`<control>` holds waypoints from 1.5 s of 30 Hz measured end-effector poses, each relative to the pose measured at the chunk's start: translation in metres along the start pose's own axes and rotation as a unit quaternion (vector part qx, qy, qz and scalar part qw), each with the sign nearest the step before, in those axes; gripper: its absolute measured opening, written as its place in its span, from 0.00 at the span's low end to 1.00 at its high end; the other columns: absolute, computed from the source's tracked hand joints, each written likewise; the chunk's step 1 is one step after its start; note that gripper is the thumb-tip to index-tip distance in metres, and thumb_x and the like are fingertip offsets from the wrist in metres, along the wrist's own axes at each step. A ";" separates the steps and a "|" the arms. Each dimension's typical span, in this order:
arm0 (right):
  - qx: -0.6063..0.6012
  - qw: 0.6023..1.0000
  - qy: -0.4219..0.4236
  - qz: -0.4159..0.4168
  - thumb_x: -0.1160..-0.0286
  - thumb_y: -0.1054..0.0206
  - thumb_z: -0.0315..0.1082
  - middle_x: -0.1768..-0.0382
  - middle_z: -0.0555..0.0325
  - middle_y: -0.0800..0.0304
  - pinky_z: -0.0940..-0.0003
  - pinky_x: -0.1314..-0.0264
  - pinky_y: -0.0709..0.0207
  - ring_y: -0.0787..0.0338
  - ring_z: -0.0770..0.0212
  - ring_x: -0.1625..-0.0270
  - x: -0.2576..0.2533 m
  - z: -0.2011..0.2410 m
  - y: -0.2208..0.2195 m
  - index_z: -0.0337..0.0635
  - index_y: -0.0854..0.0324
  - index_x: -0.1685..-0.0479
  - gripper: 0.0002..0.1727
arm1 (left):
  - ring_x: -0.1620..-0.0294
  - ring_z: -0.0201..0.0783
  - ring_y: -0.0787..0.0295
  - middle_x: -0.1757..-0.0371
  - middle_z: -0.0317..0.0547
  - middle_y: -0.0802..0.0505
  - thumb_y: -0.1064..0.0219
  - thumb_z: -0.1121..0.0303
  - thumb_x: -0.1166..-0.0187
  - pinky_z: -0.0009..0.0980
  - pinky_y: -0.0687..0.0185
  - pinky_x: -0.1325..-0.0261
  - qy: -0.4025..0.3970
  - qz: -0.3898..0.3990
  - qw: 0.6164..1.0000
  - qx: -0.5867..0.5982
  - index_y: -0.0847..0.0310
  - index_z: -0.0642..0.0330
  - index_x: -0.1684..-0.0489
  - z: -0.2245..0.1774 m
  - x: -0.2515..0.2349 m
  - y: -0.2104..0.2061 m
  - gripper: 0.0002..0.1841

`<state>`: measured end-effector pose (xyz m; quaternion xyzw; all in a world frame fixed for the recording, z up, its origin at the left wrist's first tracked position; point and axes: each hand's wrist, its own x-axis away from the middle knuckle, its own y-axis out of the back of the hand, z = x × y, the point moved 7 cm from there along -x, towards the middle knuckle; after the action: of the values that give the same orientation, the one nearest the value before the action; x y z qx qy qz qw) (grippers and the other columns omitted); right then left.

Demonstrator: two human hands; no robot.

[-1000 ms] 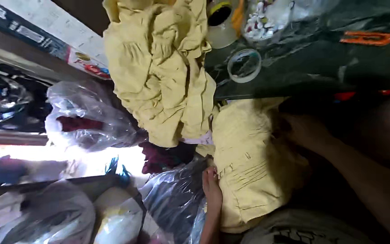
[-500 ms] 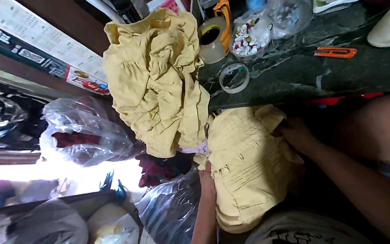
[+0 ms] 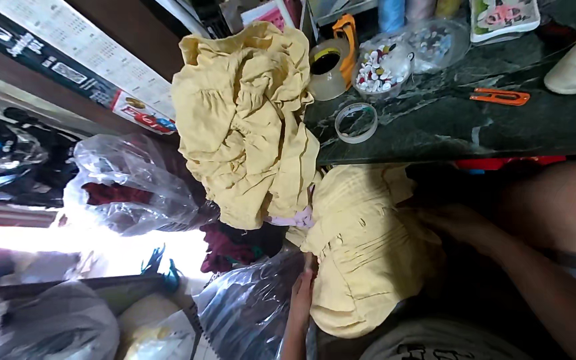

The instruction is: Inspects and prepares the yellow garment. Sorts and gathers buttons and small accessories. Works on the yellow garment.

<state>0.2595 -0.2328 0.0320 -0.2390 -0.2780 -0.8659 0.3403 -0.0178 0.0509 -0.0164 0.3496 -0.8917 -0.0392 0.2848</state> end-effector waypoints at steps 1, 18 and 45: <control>0.027 0.998 -0.010 0.050 0.15 0.33 0.45 0.43 0.36 0.14 0.46 0.38 0.22 0.14 0.47 0.45 0.008 -0.006 -0.009 0.29 0.19 0.36 0.25 | 0.51 0.34 0.10 0.52 0.49 0.08 0.57 0.58 0.06 0.36 0.14 0.42 0.018 0.012 0.999 0.027 0.19 0.71 0.41 0.009 0.011 0.006 0.25; 0.290 0.922 0.193 -0.168 0.21 0.29 0.35 0.62 0.30 0.11 0.25 0.55 0.22 0.11 0.29 0.60 0.064 0.035 0.048 0.32 0.17 0.41 0.18 | 0.71 0.40 0.11 0.69 0.42 0.09 0.31 0.54 0.22 0.46 0.13 0.64 -0.064 0.020 0.951 -0.303 0.14 0.59 0.49 -0.044 0.100 0.033 0.17; 0.499 0.836 0.216 0.076 0.24 0.33 0.34 0.56 0.30 0.10 0.34 0.49 0.21 0.09 0.30 0.47 0.095 0.178 -0.161 0.25 0.16 0.55 0.15 | 0.70 0.43 0.14 0.72 0.54 0.13 0.25 0.69 0.29 0.41 0.18 0.63 -0.178 -0.069 0.977 -0.097 0.20 0.72 0.68 -0.117 0.090 -0.048 0.12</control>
<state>0.1209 -0.0625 0.1681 0.1359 -0.5729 -0.6106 0.5296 0.0202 -0.0281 0.1121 0.3687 -0.8938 -0.2063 0.1506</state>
